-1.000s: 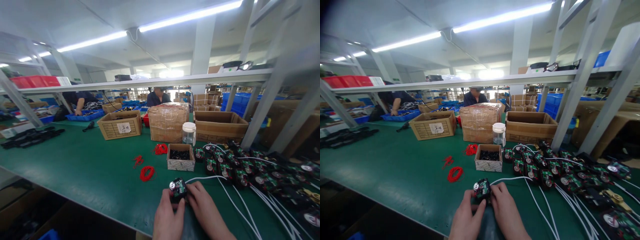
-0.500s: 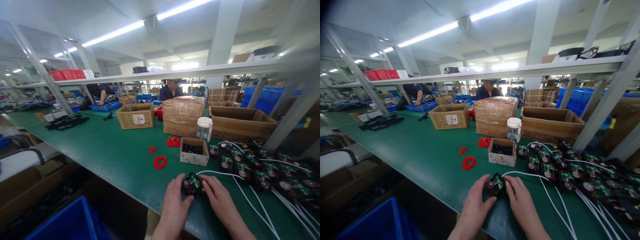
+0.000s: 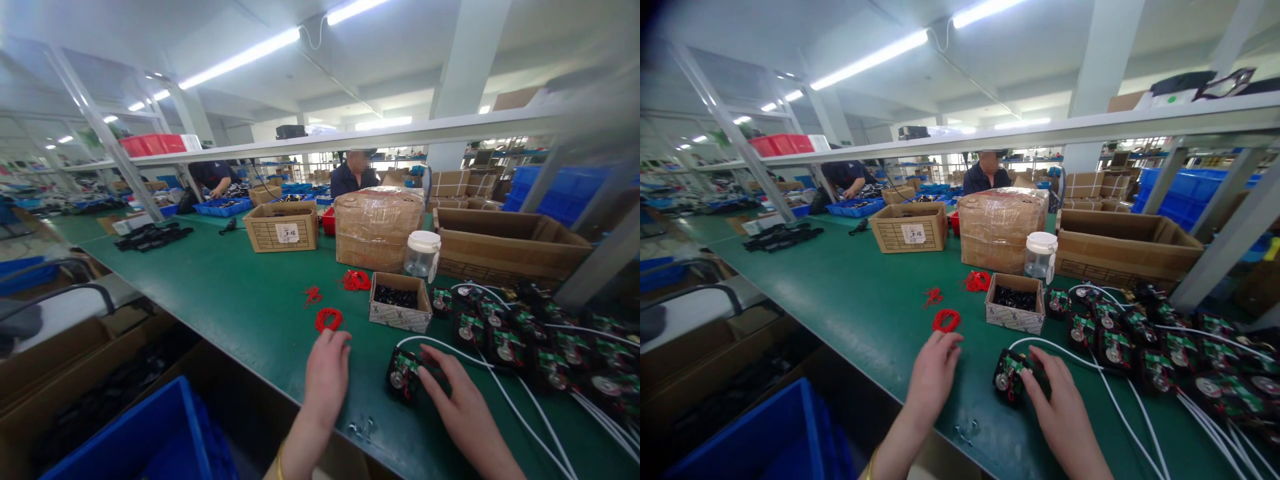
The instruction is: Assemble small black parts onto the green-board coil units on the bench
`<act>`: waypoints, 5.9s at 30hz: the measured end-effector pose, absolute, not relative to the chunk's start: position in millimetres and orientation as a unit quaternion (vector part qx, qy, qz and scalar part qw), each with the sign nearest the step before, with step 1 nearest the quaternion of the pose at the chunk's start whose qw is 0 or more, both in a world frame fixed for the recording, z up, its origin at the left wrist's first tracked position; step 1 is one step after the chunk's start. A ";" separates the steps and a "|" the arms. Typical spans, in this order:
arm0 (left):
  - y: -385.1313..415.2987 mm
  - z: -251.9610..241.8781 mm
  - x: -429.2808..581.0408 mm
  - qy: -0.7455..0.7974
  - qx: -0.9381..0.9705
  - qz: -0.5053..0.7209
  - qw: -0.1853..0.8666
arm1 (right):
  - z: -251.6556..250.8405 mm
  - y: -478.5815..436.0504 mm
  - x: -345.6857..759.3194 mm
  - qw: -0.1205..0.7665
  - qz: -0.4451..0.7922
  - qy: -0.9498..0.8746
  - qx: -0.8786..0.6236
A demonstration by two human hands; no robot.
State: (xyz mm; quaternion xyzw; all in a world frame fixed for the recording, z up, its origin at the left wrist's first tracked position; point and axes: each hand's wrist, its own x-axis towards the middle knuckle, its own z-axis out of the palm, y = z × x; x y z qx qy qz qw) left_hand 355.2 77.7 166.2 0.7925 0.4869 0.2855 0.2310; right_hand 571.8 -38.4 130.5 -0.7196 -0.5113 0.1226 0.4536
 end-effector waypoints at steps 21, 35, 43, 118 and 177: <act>151.3 185.8 349.1 0.426 0.892 0.149 -0.029 | 134.5 -42.2 571.3 0.498 0.110 -0.462 -0.726; 84.5 262.7 357.6 0.372 0.796 0.260 0.400 | 146.8 -45.3 558.4 0.473 0.175 -0.522 -0.688; 62.2 246.7 361.8 0.323 0.730 0.243 0.551 | 157.1 -30.0 575.5 0.438 0.200 -0.574 -0.662; 80.4 201.5 395.1 0.322 0.804 0.254 0.430 | 161.7 -39.6 534.0 0.539 0.198 -0.456 -0.680; 91.3 191.2 413.8 0.335 0.818 0.269 0.383 | 148.3 -18.4 529.7 0.566 0.107 -0.336 -0.745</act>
